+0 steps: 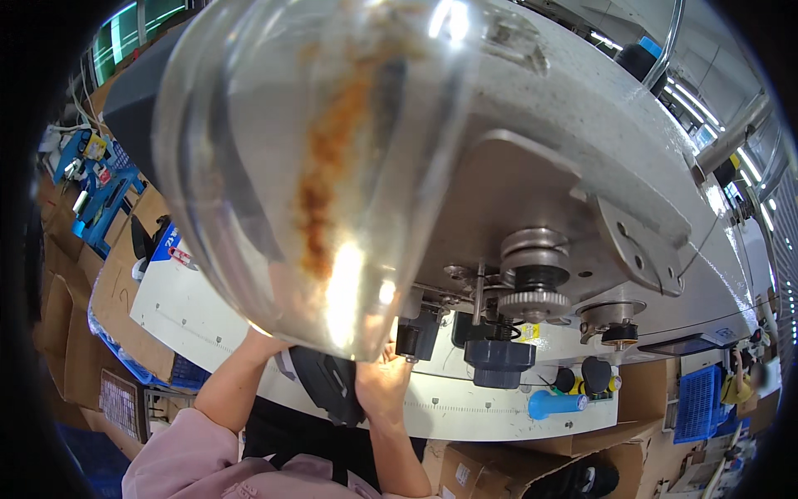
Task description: The person stitches black shoe components using a sewing machine, rotating and guiding the material by hand, and cuts thread using thread snips.
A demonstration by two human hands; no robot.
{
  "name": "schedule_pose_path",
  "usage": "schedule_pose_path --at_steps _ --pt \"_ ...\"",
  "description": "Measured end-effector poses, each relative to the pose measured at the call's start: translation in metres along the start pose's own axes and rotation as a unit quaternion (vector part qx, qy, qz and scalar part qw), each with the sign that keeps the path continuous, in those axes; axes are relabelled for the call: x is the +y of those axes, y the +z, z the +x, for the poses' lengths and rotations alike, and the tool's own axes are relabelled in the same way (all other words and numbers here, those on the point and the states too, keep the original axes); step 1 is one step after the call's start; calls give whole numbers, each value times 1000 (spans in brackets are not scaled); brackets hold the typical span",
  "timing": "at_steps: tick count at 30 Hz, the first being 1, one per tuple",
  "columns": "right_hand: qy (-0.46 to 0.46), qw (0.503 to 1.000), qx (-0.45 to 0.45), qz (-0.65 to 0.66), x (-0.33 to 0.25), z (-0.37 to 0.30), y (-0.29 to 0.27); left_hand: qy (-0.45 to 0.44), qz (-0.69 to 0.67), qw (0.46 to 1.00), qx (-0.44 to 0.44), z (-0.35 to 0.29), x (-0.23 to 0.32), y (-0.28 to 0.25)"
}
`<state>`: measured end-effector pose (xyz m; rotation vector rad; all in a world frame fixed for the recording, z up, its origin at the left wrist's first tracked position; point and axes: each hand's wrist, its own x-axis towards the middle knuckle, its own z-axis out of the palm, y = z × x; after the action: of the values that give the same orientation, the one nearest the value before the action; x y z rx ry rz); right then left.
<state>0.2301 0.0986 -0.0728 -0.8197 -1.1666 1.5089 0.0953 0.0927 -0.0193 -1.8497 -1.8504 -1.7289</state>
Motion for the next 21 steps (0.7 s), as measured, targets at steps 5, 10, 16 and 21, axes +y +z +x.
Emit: schedule_pose_path --at_steps 5,10,16,21 --pt "-47 998 13 -32 7 -6 6 -69 23 992 -100 16 -7 -8" --pt "-36 998 26 -36 -2 -16 -5 -80 -78 990 -86 13 -9 -27" --pt "165 945 -276 65 41 1 -38 -60 -152 984 -73 9 12 -28" --pt "217 929 -294 57 -18 -14 -35 -171 -158 957 -175 -4 17 -34"
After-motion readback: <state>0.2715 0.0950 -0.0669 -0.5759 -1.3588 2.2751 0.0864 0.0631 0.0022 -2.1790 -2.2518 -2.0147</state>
